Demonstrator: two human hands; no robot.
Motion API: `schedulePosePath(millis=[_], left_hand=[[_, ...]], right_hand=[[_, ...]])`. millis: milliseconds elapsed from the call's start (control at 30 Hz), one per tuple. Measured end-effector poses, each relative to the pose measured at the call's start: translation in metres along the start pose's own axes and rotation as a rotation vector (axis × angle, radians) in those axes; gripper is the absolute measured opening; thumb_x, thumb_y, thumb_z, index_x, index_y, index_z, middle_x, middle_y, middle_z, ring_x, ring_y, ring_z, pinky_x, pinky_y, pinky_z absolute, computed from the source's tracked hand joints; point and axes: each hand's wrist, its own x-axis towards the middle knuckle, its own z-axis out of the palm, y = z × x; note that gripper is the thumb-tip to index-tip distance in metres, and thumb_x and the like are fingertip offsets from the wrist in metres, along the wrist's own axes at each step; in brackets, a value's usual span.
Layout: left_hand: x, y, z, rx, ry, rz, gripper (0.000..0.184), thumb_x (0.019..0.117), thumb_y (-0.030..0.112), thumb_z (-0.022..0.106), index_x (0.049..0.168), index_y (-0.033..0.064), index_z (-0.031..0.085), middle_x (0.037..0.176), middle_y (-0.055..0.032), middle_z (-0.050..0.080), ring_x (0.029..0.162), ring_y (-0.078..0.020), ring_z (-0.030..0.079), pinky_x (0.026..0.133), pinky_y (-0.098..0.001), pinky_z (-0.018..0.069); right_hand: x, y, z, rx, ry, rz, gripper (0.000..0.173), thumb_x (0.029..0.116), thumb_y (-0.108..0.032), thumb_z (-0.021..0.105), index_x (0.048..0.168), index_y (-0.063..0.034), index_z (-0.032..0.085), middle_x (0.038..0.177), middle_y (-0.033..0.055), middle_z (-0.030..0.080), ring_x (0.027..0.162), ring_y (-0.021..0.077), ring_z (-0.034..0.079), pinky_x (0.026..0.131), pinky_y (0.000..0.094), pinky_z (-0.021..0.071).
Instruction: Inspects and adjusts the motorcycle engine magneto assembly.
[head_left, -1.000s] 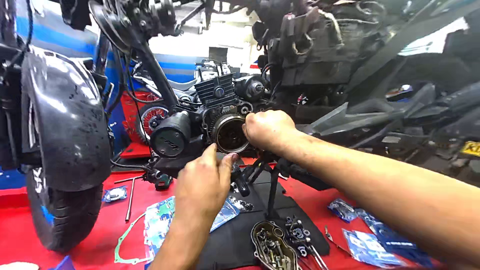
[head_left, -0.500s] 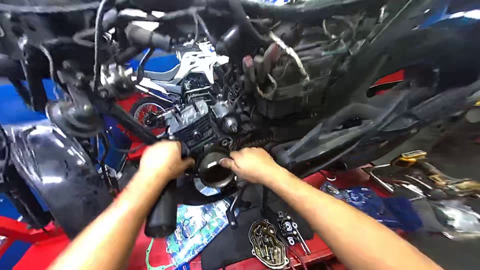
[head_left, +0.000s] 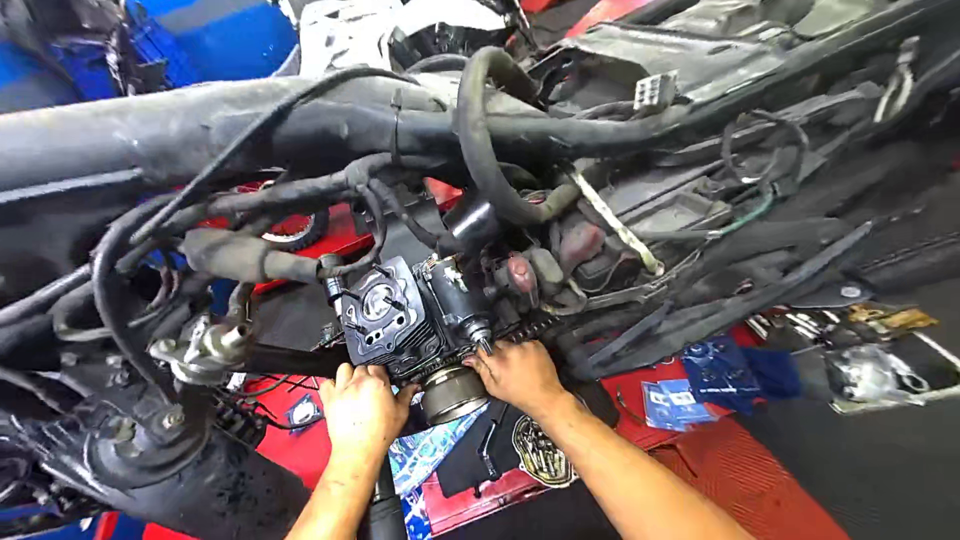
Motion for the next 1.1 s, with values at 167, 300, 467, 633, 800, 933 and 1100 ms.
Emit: schedulePosePath(millis=[167, 300, 467, 633, 800, 933, 1100], left_hand=[[0.0, -0.001, 0.006, 0.001, 0.027, -0.001, 0.066, 0.0738, 0.072, 0.075, 0.093, 0.0083, 0.073, 0.092, -0.0112, 0.073, 0.101, -0.0355, 0.067, 0.086, -0.0579, 0.0489], [-0.004, 0.001, 0.005, 0.01, 0.055, 0.02, 0.068, 0.0737, 0.073, 0.074, 0.092, 0.0075, 0.073, 0.091, -0.0116, 0.073, 0.101, -0.0355, 0.067, 0.083, -0.0565, 0.0486], [-0.015, -0.018, 0.003, -0.158, 0.053, 0.163, 0.063, 0.0808, 0.066, 0.071, 0.104, 0.0075, 0.075, 0.095, -0.0091, 0.075, 0.1, -0.0349, 0.067, 0.088, -0.0582, 0.0494], [-0.025, -0.044, 0.021, -0.434, 0.177, 0.39, 0.044, 0.0908, 0.054, 0.059, 0.102, 0.0158, 0.077, 0.082, 0.0045, 0.07, 0.09, -0.0214, 0.063, 0.089, -0.0503, 0.0447], [-0.006, -0.043, 0.027, -0.564, 0.208, 0.53, 0.03, 0.0943, 0.038, 0.057, 0.101, 0.0166, 0.076, 0.079, 0.0069, 0.067, 0.086, -0.0163, 0.061, 0.088, -0.0457, 0.0448], [0.006, -0.045, 0.031, -0.649, 0.186, 0.538, 0.027, 0.0969, 0.036, 0.058, 0.106, 0.016, 0.075, 0.083, 0.0055, 0.068, 0.089, -0.016, 0.062, 0.09, -0.0463, 0.0452], [0.01, -0.044, 0.031, -0.658, 0.194, 0.591, 0.028, 0.098, 0.036, 0.055, 0.105, 0.0157, 0.074, 0.08, 0.0048, 0.066, 0.086, -0.0161, 0.061, 0.089, -0.0456, 0.0448]], right_hand=[[-0.004, -0.011, -0.001, 0.019, -0.01, 0.104, 0.04, 0.1015, -0.046, 0.055, 0.084, -0.013, 0.071, 0.068, 0.0064, 0.066, 0.055, 0.0261, 0.066, 0.046, 0.0462, 0.0532], [-0.011, -0.017, -0.004, 0.047, -0.021, 0.171, 0.039, 0.1027, -0.047, 0.055, 0.088, -0.0138, 0.071, 0.074, 0.0058, 0.067, 0.059, 0.0253, 0.068, 0.048, 0.0455, 0.0547], [-0.059, -0.06, -0.027, 0.373, 0.25, 0.52, 0.044, 0.1071, -0.041, 0.046, 0.13, -0.0097, 0.066, 0.124, 0.0099, 0.069, 0.115, 0.0249, 0.067, 0.097, 0.0492, 0.0573], [-0.143, -0.125, -0.049, 0.413, 0.651, 0.737, 0.087, 0.0906, -0.083, 0.034, 0.158, -0.0288, 0.033, 0.164, 0.0057, 0.036, 0.152, 0.0286, 0.033, 0.122, 0.0558, 0.0331], [-0.071, -0.153, 0.023, 0.586, 0.856, 0.846, 0.104, 0.0838, -0.087, 0.047, 0.165, -0.0288, 0.018, 0.171, -0.001, 0.02, 0.157, 0.0178, 0.02, 0.127, 0.0486, 0.0225], [0.009, -0.136, 0.077, 0.57, 0.953, 0.799, 0.102, 0.0924, -0.083, 0.029, 0.165, -0.0116, 0.021, 0.171, 0.0189, 0.016, 0.157, 0.0338, 0.021, 0.127, 0.0574, 0.0233], [0.001, -0.131, 0.071, 0.515, 0.891, 0.79, 0.095, 0.0962, -0.072, 0.041, 0.159, -0.0022, 0.026, 0.164, 0.0269, 0.027, 0.153, 0.0356, 0.03, 0.125, 0.0574, 0.0276]])
